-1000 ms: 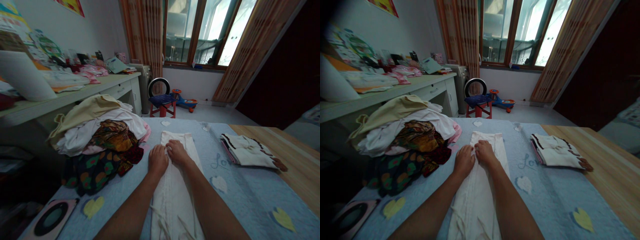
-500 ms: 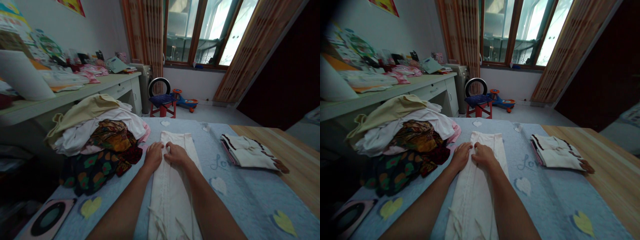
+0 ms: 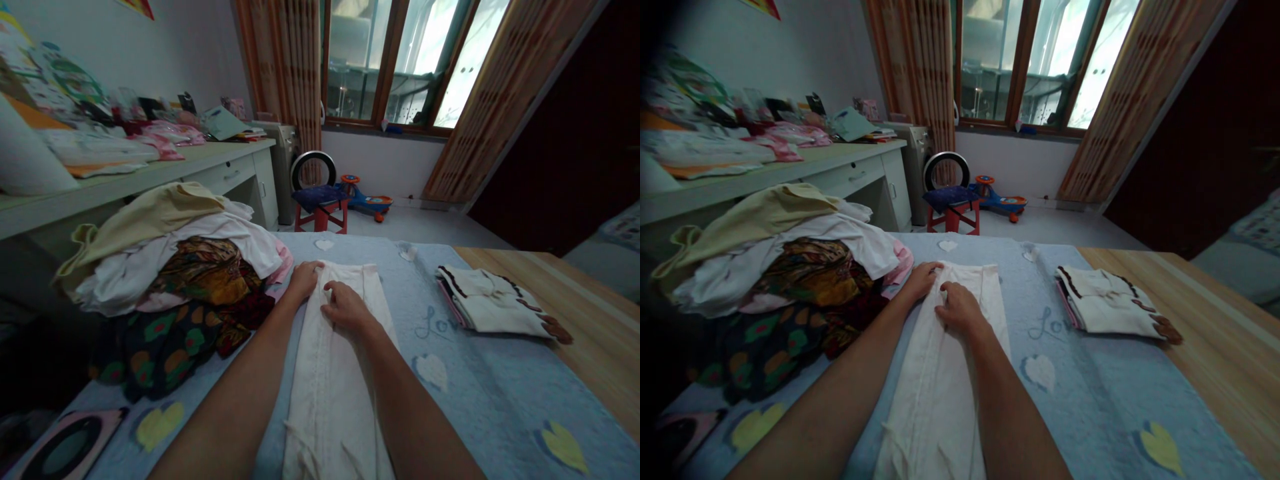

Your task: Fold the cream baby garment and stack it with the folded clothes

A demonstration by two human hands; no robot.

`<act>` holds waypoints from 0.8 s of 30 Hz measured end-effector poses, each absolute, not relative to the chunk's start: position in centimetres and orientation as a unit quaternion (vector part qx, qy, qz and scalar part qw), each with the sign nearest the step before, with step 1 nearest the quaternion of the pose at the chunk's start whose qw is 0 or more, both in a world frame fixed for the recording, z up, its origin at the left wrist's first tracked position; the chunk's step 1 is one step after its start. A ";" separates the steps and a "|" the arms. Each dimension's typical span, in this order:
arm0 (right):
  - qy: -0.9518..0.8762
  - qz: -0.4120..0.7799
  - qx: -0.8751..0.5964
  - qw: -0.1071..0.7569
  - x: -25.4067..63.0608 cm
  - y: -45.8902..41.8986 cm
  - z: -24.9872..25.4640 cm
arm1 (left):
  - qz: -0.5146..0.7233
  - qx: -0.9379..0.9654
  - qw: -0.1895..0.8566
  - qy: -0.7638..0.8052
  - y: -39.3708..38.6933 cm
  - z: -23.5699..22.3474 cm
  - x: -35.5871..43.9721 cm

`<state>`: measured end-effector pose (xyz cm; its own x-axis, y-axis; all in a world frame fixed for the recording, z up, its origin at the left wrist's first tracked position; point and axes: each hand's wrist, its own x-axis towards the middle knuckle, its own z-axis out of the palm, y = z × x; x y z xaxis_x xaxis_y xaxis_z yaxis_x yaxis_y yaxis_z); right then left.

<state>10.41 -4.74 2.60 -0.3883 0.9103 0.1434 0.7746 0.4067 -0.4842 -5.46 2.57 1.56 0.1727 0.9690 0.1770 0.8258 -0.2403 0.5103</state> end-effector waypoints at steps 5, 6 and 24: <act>-0.816 0.166 -0.519 0.194 10.3 -4.8 2.6 | 0.237 0.764 0.147 0.582 3.2 0.8 -5.2; -0.816 0.165 -0.519 0.192 10.3 -4.9 2.7 | 0.236 0.766 0.147 0.580 3.3 0.7 -5.3; -0.814 0.111 -0.547 0.160 10.1 -4.9 2.8 | 0.207 0.760 0.052 0.614 2.3 0.4 -5.6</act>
